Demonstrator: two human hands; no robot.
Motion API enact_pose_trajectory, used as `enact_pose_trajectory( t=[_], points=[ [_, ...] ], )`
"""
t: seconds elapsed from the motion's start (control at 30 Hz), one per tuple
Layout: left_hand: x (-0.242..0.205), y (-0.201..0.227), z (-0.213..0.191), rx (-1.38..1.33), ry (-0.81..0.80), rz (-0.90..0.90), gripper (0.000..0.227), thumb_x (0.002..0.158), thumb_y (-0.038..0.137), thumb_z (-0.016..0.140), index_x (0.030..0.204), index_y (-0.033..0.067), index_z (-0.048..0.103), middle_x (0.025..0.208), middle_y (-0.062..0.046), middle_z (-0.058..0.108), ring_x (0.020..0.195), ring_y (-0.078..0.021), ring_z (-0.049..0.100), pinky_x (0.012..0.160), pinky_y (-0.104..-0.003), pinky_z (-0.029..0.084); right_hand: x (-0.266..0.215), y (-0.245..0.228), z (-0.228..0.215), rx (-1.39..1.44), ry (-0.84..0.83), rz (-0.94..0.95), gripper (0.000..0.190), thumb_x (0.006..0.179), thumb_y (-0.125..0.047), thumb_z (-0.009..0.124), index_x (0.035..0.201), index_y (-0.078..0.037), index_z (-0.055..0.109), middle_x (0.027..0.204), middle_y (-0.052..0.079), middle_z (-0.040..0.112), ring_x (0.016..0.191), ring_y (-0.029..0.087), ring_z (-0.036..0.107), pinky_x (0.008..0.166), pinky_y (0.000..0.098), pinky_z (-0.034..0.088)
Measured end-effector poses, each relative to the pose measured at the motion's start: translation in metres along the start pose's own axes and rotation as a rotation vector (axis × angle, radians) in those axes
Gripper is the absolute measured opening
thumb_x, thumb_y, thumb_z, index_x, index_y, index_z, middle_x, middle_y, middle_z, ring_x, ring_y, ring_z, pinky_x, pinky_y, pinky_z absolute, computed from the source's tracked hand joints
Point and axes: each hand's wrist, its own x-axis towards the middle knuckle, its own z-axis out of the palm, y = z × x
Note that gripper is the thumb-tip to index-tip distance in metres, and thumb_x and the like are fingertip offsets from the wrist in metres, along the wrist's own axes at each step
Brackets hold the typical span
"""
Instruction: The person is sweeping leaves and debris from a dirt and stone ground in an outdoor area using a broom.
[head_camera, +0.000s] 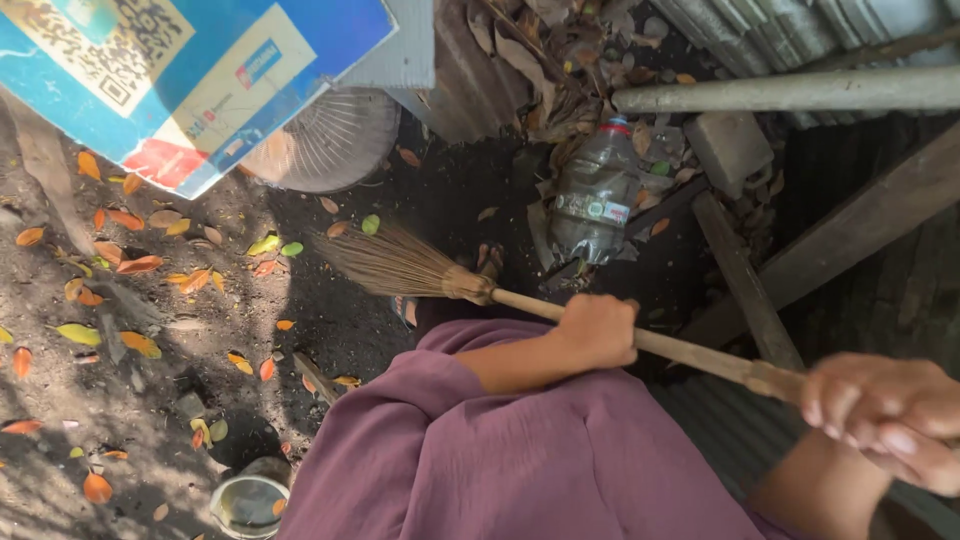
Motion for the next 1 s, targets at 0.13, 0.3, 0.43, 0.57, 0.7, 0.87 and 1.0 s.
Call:
enact_pose_trajectory(
  t=[0.13,0.3,0.43,0.57,0.7,0.87,1.0],
  points=[
    [0.008,0.02,-0.012,-0.044,-0.004,0.1,0.031,0.071,0.028,0.075,0.096,0.01,0.071,0.08,-0.014,0.074,0.077,-0.0324,0.074,0.065,-0.047,0.057,-0.004,-0.024,-0.003,-0.053,-0.257,-0.022,0.036,0.095,-0.012,0.056,0.06,-0.014,0.053,0.055,-0.001,0.058,0.049,0.012,0.066,0.061,0.0353,0.058],
    [0.04,-0.047,0.014,-0.154,0.148,0.288,0.031,0.066,0.03,0.076,0.092,0.0148,0.069,0.077,-0.008,0.074,0.077,-0.0324,0.073,0.065,-0.05,0.055,0.101,-0.005,0.115,-0.472,-0.084,0.228,0.037,0.089,-0.014,0.066,0.056,-0.011,0.048,0.059,0.003,0.056,0.056,0.017,0.065,0.07,0.0434,0.057],
    [0.026,-0.122,0.039,-0.052,0.188,0.046,0.027,0.067,0.031,0.077,0.091,0.0182,0.071,0.08,-0.009,0.075,0.08,-0.0326,0.074,0.068,-0.049,0.056,0.097,0.078,0.078,-0.104,-0.207,0.283,0.033,0.086,-0.006,0.064,0.058,-0.002,0.048,0.062,0.011,0.056,0.058,0.024,0.055,0.071,0.0451,0.053],
    [0.002,-0.118,0.023,0.018,0.231,-0.206,0.036,0.065,0.032,0.079,0.092,0.0107,0.07,0.079,-0.015,0.074,0.078,-0.0338,0.074,0.068,-0.048,0.057,0.07,0.111,0.033,0.182,0.026,0.189,0.031,0.084,-0.008,0.059,0.055,-0.002,0.05,0.053,0.008,0.052,0.053,0.023,0.053,0.07,0.0444,0.05],
    [-0.002,-0.083,-0.022,0.029,0.323,-0.232,0.037,0.068,0.033,0.079,0.092,0.0065,0.069,0.081,-0.016,0.074,0.078,-0.0326,0.074,0.068,-0.045,0.058,0.102,0.069,0.03,0.191,-0.017,0.182,0.028,0.078,-0.007,0.056,0.053,-0.005,0.044,0.052,0.006,0.05,0.053,0.021,0.051,0.069,0.0434,0.048],
    [0.026,-0.096,-0.059,-0.078,0.52,0.021,0.042,0.062,0.03,0.08,0.097,0.0109,0.067,0.074,-0.011,0.072,0.075,-0.0326,0.073,0.066,-0.048,0.056,0.191,0.029,0.126,-0.235,-0.312,0.092,0.027,0.074,-0.002,0.063,0.055,-0.003,0.043,0.058,0.011,0.051,0.057,0.024,0.055,0.067,0.0463,0.052],
    [0.025,-0.181,-0.007,-0.106,0.647,-0.046,0.034,0.071,0.038,0.083,0.094,0.0171,0.067,0.079,-0.008,0.072,0.077,-0.0328,0.073,0.061,-0.049,0.055,0.2,0.103,0.144,-0.324,-0.541,0.178,0.032,0.081,-0.002,0.067,0.06,0.003,0.043,0.063,0.014,0.048,0.063,0.028,0.055,0.066,0.0428,0.051]
  ],
)
